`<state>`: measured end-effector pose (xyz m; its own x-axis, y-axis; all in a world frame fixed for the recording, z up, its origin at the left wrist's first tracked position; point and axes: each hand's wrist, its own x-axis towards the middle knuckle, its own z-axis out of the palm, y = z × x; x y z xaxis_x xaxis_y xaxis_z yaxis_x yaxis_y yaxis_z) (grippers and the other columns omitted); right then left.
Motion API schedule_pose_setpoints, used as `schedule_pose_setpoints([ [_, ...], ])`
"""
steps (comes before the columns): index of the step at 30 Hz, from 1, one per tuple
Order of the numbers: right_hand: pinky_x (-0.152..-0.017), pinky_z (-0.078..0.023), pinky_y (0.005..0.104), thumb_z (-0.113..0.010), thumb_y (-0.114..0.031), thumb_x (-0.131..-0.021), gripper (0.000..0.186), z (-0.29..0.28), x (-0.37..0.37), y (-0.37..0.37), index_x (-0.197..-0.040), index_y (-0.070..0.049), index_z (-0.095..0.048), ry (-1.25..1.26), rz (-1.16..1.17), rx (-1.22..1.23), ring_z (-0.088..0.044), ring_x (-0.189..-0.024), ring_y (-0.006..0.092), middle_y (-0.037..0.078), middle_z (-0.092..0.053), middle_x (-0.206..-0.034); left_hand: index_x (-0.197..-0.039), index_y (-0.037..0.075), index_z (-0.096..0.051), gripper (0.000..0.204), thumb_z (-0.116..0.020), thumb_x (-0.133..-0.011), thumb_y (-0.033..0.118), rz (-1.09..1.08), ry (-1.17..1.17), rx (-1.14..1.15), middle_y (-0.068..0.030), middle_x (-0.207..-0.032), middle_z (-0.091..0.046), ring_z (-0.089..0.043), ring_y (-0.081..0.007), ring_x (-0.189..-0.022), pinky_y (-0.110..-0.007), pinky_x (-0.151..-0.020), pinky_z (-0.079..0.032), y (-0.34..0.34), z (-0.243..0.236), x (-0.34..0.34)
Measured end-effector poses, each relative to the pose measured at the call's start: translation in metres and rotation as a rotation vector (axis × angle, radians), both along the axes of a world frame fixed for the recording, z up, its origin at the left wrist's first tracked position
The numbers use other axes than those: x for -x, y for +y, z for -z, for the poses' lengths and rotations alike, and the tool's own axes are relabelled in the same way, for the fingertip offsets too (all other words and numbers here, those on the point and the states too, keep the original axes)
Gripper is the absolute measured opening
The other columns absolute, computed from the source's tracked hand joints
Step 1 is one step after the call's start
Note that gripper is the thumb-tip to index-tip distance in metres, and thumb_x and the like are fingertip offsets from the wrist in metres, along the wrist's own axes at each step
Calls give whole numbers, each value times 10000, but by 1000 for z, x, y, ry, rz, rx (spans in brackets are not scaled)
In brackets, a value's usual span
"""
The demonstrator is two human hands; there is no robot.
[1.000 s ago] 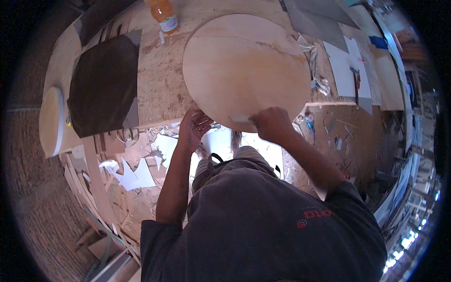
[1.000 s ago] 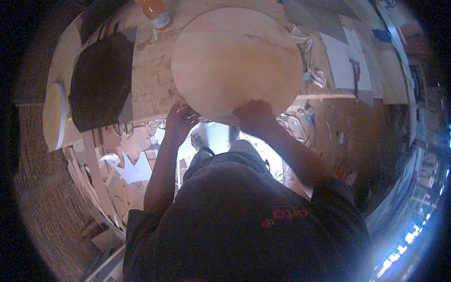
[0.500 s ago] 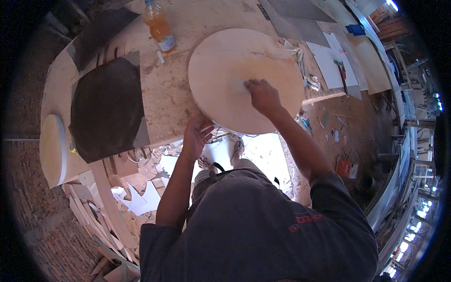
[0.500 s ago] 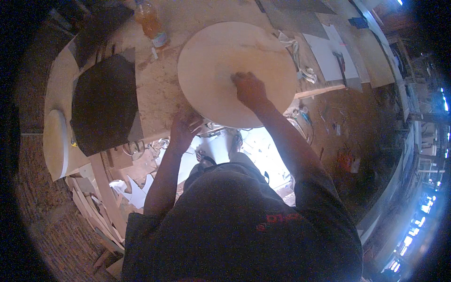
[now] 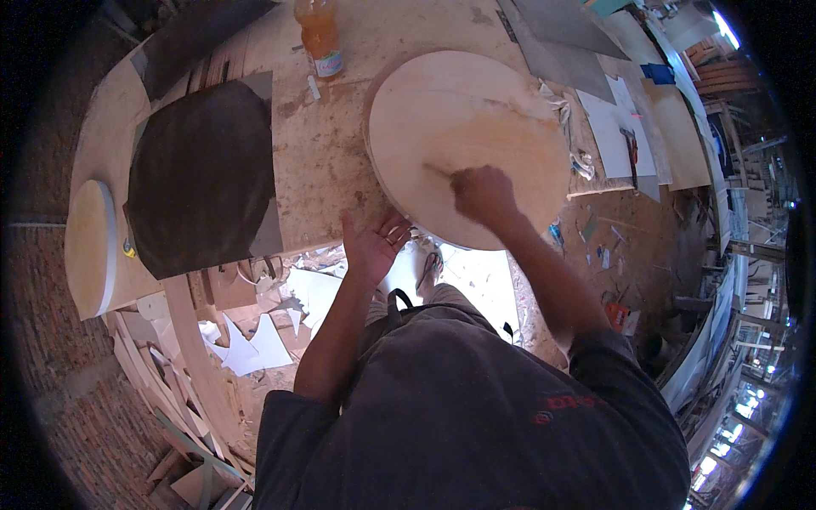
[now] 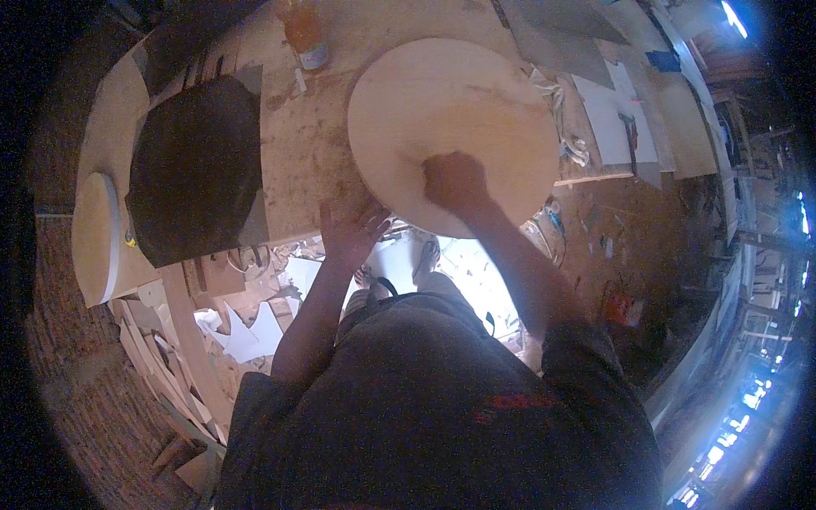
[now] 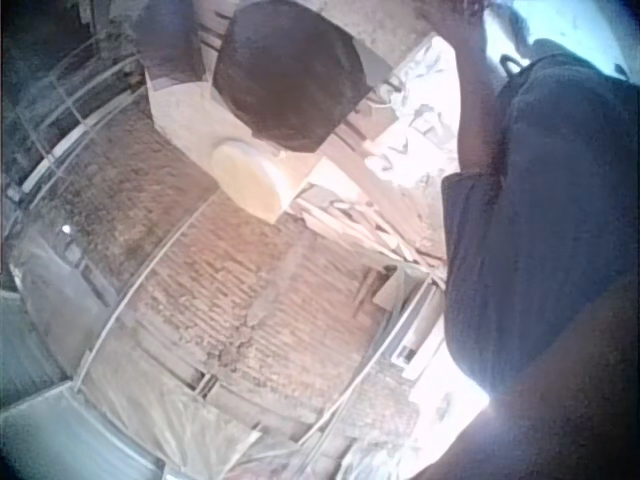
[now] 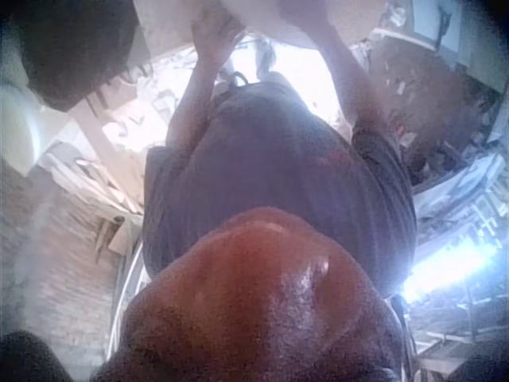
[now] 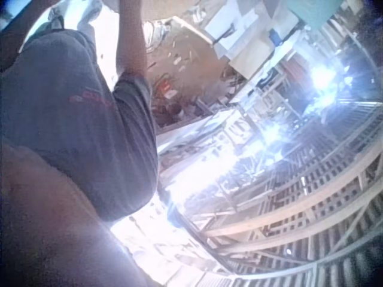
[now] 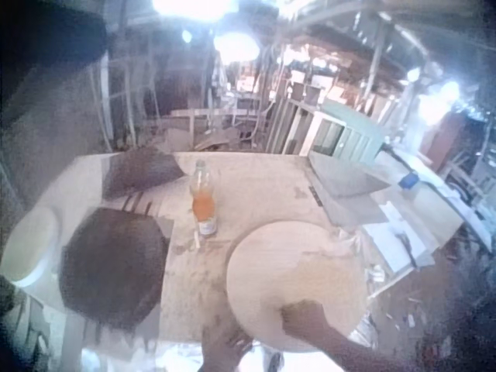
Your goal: The person applies a liquid finish to a circular wooden board using a cloth. They pour the liquid from a plastic bottle onto the board and spread it evenly across the surface, flipping the board over to treat both sides.
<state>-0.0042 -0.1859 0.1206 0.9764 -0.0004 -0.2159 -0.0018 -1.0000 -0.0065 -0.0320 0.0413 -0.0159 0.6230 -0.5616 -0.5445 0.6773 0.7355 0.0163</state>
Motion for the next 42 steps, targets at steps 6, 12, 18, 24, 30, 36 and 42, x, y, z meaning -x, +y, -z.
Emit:
schedule_pose_setpoints([
  [6, -726, -551, 492, -636, -249, -853, 185, -21, 37, 59, -947, -135, -748, 76, -118, -245, -682, -801, 386, 151, -702, -821, -1415, -91, -393, 1125, -377, -823, 865, -8, 25, 29, -251, -1337, -513, -489, -407, -1279, -515, -1097, -374, 0, -1, 1],
  [12, -794, -561, 477, -564, -254, -901, 274, 20, -23, -13, -1121, -174, -707, -493, -6, -87, -674, -874, 365, 129, -697, -980, -1364, -40, -503, 1017, -400, -847, 830, 37, -37, 234, -267, -1394, -510, -459, -418, -1320, -567, -1048, -412, 1, 23, 7],
  [18, -836, -546, 462, -621, -208, -860, 234, -13, -42, -10, -1037, -112, -740, -234, 183, -92, -684, -927, 383, 139, -724, -967, -1371, -50, -496, 1037, -300, -870, 836, 150, -85, 4, -247, -1395, -521, -461, -414, -1319, -548, -1114, -343, -2, 16, 13],
  [24, -779, -551, 512, -650, -236, -790, 273, -1, -65, -2, -999, -85, -741, -124, 176, 60, -697, -843, 398, 232, -703, -865, -1414, -92, -421, 1154, -267, -832, 892, 174, -57, 108, -216, -1440, -461, -431, -367, -1346, -489, -1127, -294, -8, 14, 15],
  [30, -760, -554, 500, -616, -274, -815, 252, 3, -63, 113, -906, -72, -735, -7, 13, -215, -691, -814, 400, 196, -703, -815, -1416, -77, -435, 1149, -240, -834, 894, 172, -11, 101, -215, -1404, -506, -440, -371, -1338, -479, -1108, -310, -5, 11, 12],
  [36, -759, -558, 491, -569, -199, -895, 219, -39, -40, 51, -1006, -135, -746, -378, 153, -225, -694, -834, 361, 126, -725, -939, -1405, -65, -457, 1121, -223, -851, 880, 179, -115, 36, -196, -1400, -527, -462, -345, -1316, -459, -1085, -326, 8, 17, 13],
  [42, -803, -553, 461, -633, -228, -878, 199, 10, -11, 2, -1021, -167, -758, -298, -52, -85, -692, -888, 338, 111, -725, -993, -1404, -62, -470, 1082, -249, -872, 855, 243, -73, 48, -176, -1427, -508, -471, -339, -1296, -441, -1053, -361, -2, 15, 17],
])
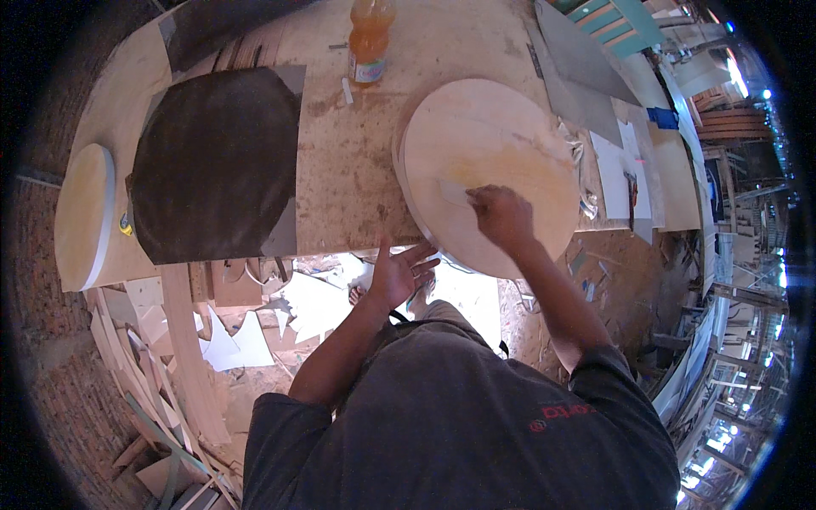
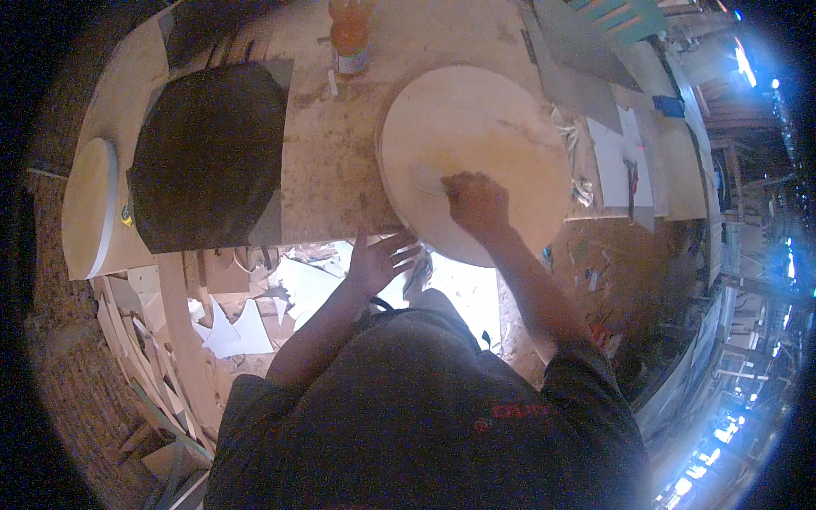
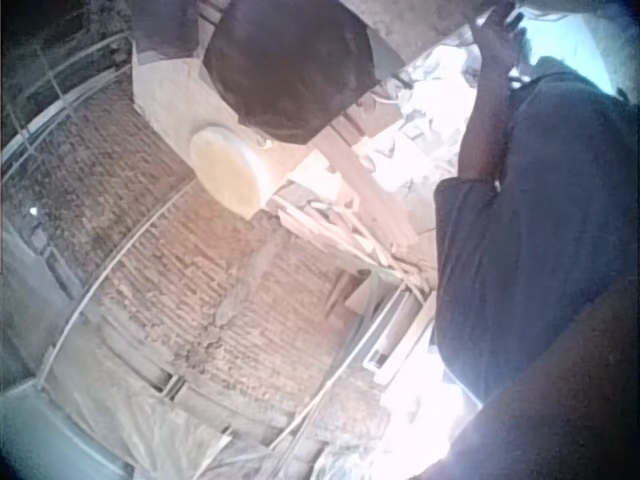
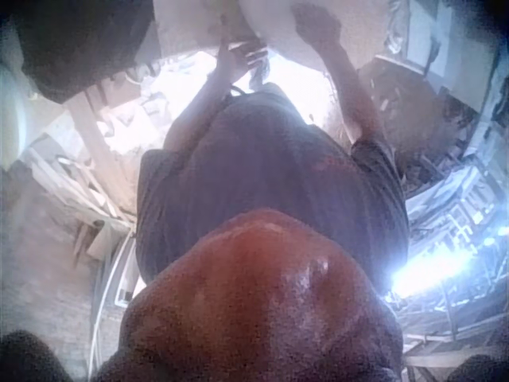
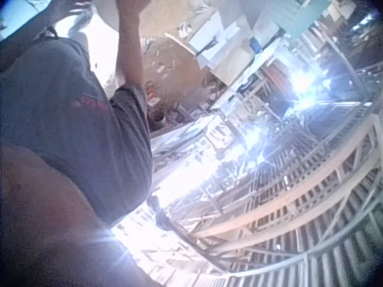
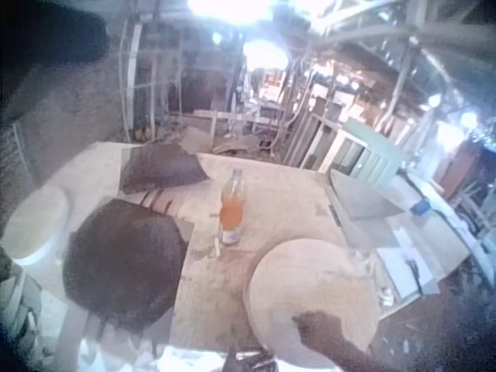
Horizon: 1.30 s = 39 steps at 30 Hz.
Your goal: The person applies a liquid finish to a circular wooden board using a cloth. They pour the liquid from a plastic bottle onto the board and spread it evenly across the surface, flipping the board over to treat both sides.
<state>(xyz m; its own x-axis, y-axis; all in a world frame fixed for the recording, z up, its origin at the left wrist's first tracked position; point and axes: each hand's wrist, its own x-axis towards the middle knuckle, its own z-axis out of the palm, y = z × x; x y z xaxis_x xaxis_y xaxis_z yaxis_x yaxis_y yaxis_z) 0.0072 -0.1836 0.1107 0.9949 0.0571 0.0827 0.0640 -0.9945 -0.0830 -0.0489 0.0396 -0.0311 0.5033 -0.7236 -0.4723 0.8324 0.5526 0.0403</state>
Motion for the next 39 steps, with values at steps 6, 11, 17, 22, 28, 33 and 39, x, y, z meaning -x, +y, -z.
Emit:
schedule_pose_setpoints([
  [6, -787, -538, 516, -613, -239, -875, 218, -17, -49, -33, -1003, -132, -752, 152, 362, 98, -687, -848, 390, 186, -713, -895, -1416, -68, -445, 1077, -229, -883, 843, 5, 19, 8, -186, -1435, -492, -467, -354, -1303, -466, -1075, -351, -3, -1, -2],
  [11, -713, -552, 503, -630, -221, -836, 177, 4, -20, 39, -924, -110, -737, 164, 72, 76, -686, -768, 395, 195, -696, -799, -1411, -76, -442, 1089, -242, -873, 850, -56, 76, 49, -210, -1435, -476, -449, -374, -1319, -497, -1100, -328, -4, 8, 1],
  [17, -723, -558, 458, -795, -374, -746, 385, -5, 17, 95, -999, -90, -743, 353, -24, -182, -699, -782, 364, 164, -717, -827, -1394, -84, -453, 1093, -251, -868, 853, -179, 127, 36, -225, -1403, -507, -449, -394, -1320, -507, -1110, -322, -11, 15, 6],
  [22, -733, -552, 325, -752, -269, -880, 326, -14, 10, 1, -1056, 2, -709, 199, 292, -1092, -682, -804, 164, 72, -725, -938, -1377, -86, -467, 1001, -298, -917, 788, -187, -30, -47, -229, -1343, -563, -491, -348, -1292, -457, -1089, -354, 11, 18, -5],
  [28, -873, -546, 433, -580, -194, -924, 300, -24, -78, -104, -1166, -45, -674, -13, 286, -333, -693, -975, 332, 116, -724, -1084, -1445, -84, -352, 938, -418, -944, 706, -271, -176, -391, -228, -1282, -565, -523, -325, -1233, -444, -1060, -389, 9, 1, -40],
  [33, -943, -484, 535, -569, -143, -858, 309, 50, -114, -91, -1145, -98, -675, -178, 52, 226, -610, -1135, 360, 138, -686, -1135, -1313, -60, -503, 835, -415, -955, 690, -136, -230, -505, -214, -1176, -600, -566, -331, -1153, -488, -995, -461, -22, -15, -74],
  [39, -898, -503, 467, -571, -166, -891, 254, -11, -23, -53, -1099, -109, -705, -10, -185, -353, -638, -1043, 320, 130, -704, -1066, -1238, -45, -569, 800, -394, -960, 684, -65, -241, -805, -175, -1174, -599, -560, -293, -1078, -460, -936, -465, -31, -31, -80],
])
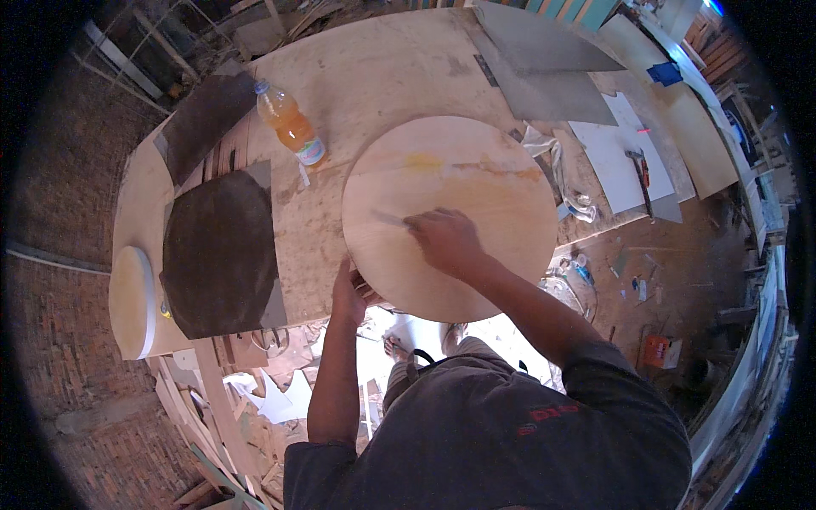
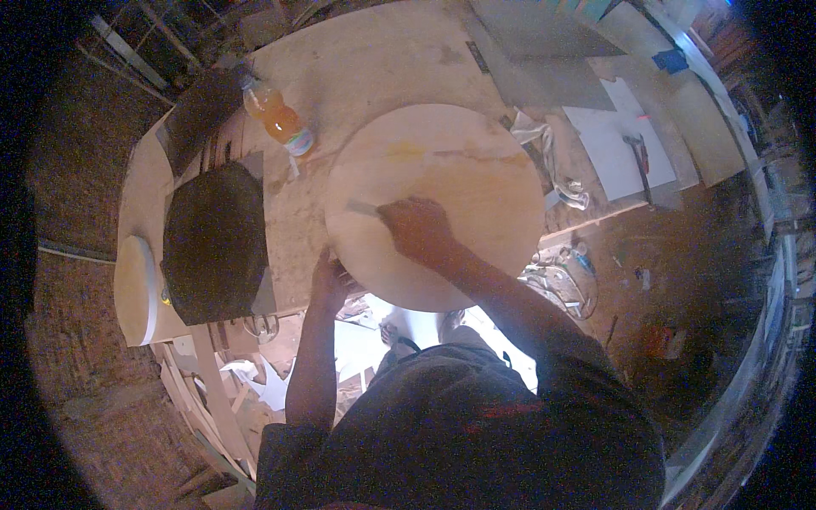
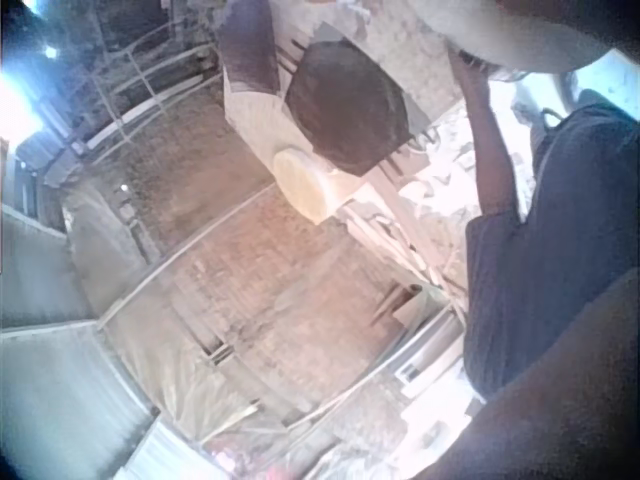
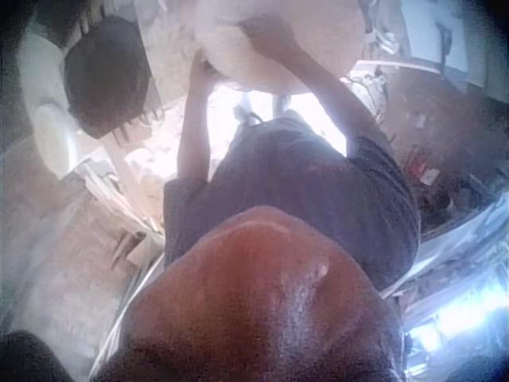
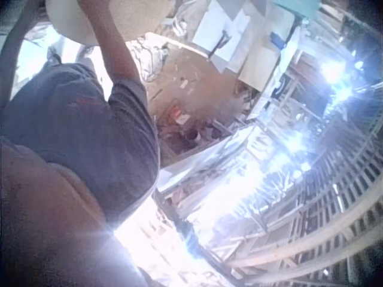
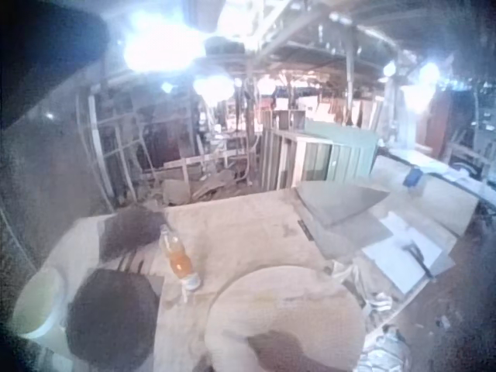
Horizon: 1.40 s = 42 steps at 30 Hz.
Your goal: The person applies a liquid finish to a circular wooden board using a cloth. They pour the liquid from a plastic bottle onto the board and spread it evenly across the surface, flipping the board over to treat both sides.
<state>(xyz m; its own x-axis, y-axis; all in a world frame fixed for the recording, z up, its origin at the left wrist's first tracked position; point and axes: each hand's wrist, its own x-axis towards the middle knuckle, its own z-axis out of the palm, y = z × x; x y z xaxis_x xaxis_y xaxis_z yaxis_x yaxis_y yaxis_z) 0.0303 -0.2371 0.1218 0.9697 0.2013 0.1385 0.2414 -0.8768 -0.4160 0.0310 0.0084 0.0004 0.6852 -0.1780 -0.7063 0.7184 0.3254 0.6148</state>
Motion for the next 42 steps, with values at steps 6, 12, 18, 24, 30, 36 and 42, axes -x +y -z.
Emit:
schedule_pose_setpoints([
  [6, -926, -495, 345, -665, -280, -955, 405, 56, 106, -211, -1276, -37, -619, -54, 572, -1305, -635, -1044, 183, 48, -678, -1142, -1248, -2, -578, 785, -393, -950, 701, -35, -80, 10, -142, -1166, -601, -541, -253, -1020, -417, -886, -447, -22, -20, 14],
  [12, -1112, -325, 580, -545, -289, -994, 532, 113, 207, -280, -1473, -106, -405, 59, 706, -1852, -439, -1363, 322, 92, -474, -1478, -1160, 33, -621, 731, -426, -941, 703, -17, 63, -82, -103, -968, -636, -558, -227, -804, -355, -731, -466, -28, -10, 56],
  [18, -1108, -128, 750, -548, -383, -960, 594, 126, 231, -219, -1499, -190, -388, 172, 628, -2256, -274, -1467, 334, 46, -399, -1548, -1118, 57, -647, 581, -567, -932, 602, 83, -52, -498, -78, -904, -645, -580, -190, -752, -332, -670, -478, 34, -4, 35],
  [24, -1093, -121, 769, -514, -437, -970, 603, 120, 240, -163, -1506, -198, -376, 125, 641, -2337, -259, -1471, 345, 46, -393, -1552, -1081, 29, -683, 508, -600, -947, 512, -57, -569, -660, -52, -960, -671, -620, -146, -821, -273, -673, -482, 20, -12, -87],
  [30, -1110, -171, 728, -467, -435, -989, 550, 113, 233, -134, -1488, -213, -402, 3, 624, -2409, -344, -1432, 341, 57, -445, -1515, -1097, -12, -704, 567, -572, -956, 521, 469, -425, -546, -119, -959, -714, -666, -214, -786, -321, -671, -516, -22, 0, -157],
  [36, -1094, -201, 714, -489, -433, -980, 530, 58, 205, -107, -1462, -219, -445, 81, 723, -2266, -372, -1417, 327, 57, -487, -1483, -1040, -54, -686, 544, -617, -947, 478, 414, -500, -537, -125, -890, -698, -662, -219, -741, -354, -652, -530, 1, 33, -192],
  [42, -1079, -191, 729, -473, -453, -991, 516, 28, 209, -101, -1450, -220, -464, 43, 943, -2211, -408, -1394, 341, 58, -499, -1475, -1140, -52, -638, 630, -606, -937, 544, 384, -488, -445, -112, -922, -693, -665, -238, -732, -346, -662, -543, -36, 2, -175],
])
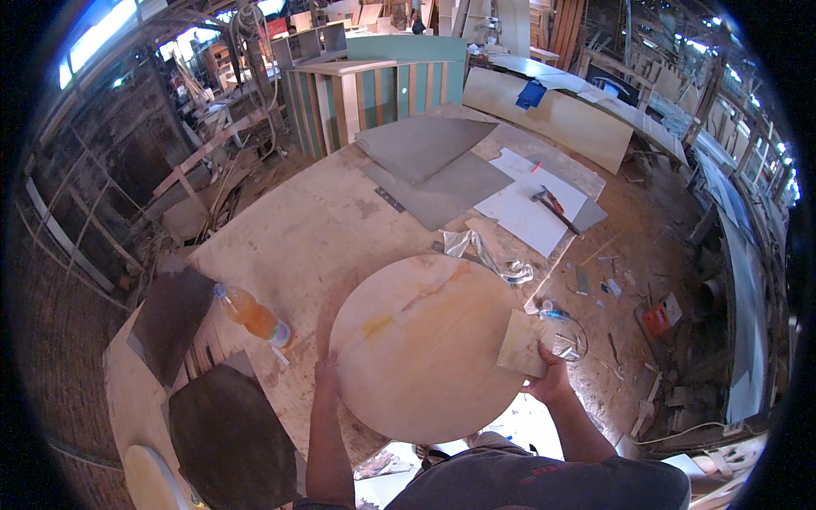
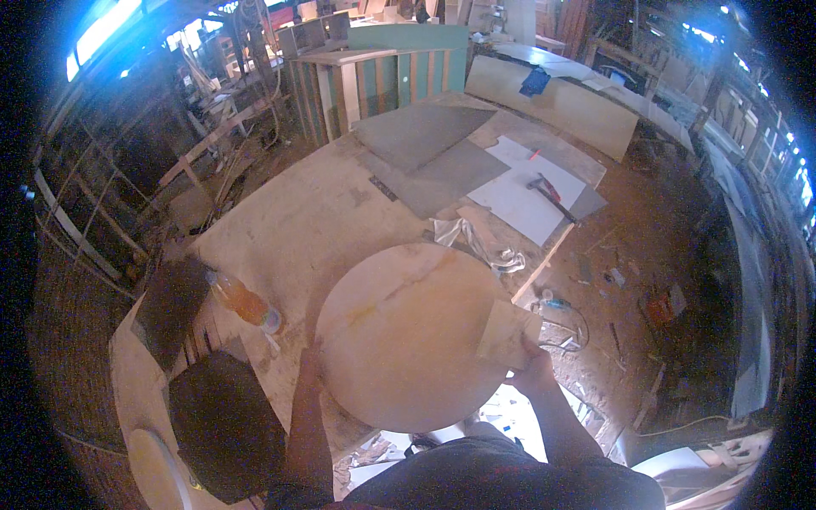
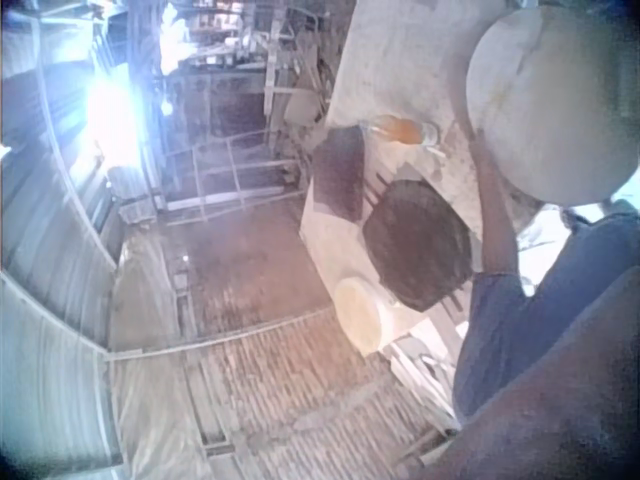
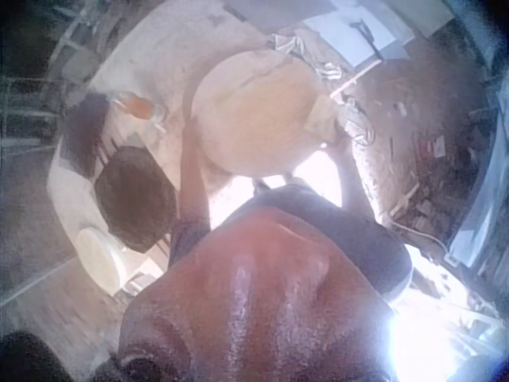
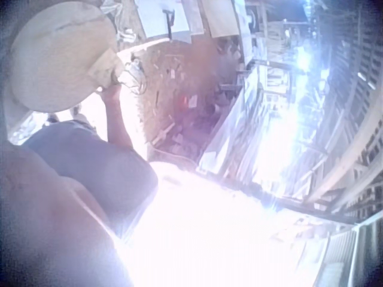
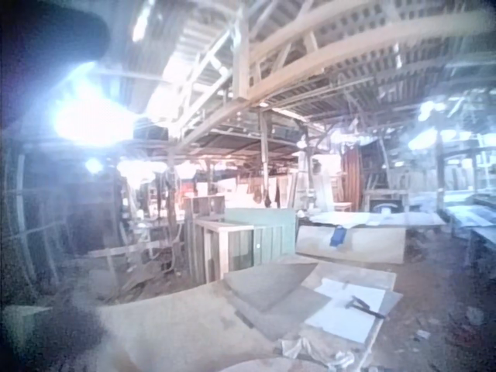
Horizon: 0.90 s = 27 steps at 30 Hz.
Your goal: The person applies a liquid finish to a circular wooden board using a cloth. They pour the liquid from a plastic bottle onto the board and spread it evenly across the surface, flipping the board over to treat both sides.
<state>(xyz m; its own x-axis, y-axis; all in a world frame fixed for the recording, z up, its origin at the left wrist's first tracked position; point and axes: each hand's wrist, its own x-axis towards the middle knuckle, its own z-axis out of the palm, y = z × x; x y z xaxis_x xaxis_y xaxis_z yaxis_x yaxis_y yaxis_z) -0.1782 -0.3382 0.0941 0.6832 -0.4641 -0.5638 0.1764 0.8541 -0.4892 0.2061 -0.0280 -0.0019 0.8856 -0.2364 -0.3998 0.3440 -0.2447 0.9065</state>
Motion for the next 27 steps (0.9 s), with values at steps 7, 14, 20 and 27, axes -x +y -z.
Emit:
schedule_pose_setpoints([
  [7, -1116, -299, 632, -429, -417, -1019, 511, 24, -5, -19, -1450, -143, -452, -181, 96, -15, -441, -1365, 358, 105, -505, -1459, -1230, 17, -607, 759, -436, -945, 699, 104, 434, 138, -116, -1063, -668, -666, -250, -924, -396, -775, -551, 2, -44, -7],
  [14, -1135, -362, 528, -402, -359, -1038, 497, -14, -30, -27, -1435, -64, -451, -104, 215, 57, -472, -1337, 355, 150, -505, -1445, -1396, 34, -508, 767, -390, -978, 666, 69, 400, 173, -157, -1302, -621, -620, -268, -1160, -422, -970, -504, -16, -70, 22],
  [20, -1098, -417, 522, -438, -347, -1032, 496, -9, -64, -80, -1419, -36, -457, -45, 27, 184, -512, -1301, 345, 172, -523, -1414, -1394, 73, -524, 682, -388, -1004, 616, -84, 266, 342, -129, -1321, -615, -608, -258, -1170, -429, -978, -472, 14, -36, 57],
  [27, -1044, -479, 510, -544, -300, -997, 476, 16, -174, -170, -1385, -31, -488, 1, -496, 299, -575, -1230, 316, 152, -596, -1320, -1327, 107, -565, 603, -403, -1012, 595, -443, 341, 275, -70, -1189, -650, -591, -193, -1050, -355, -898, -437, 16, -74, 189],
])
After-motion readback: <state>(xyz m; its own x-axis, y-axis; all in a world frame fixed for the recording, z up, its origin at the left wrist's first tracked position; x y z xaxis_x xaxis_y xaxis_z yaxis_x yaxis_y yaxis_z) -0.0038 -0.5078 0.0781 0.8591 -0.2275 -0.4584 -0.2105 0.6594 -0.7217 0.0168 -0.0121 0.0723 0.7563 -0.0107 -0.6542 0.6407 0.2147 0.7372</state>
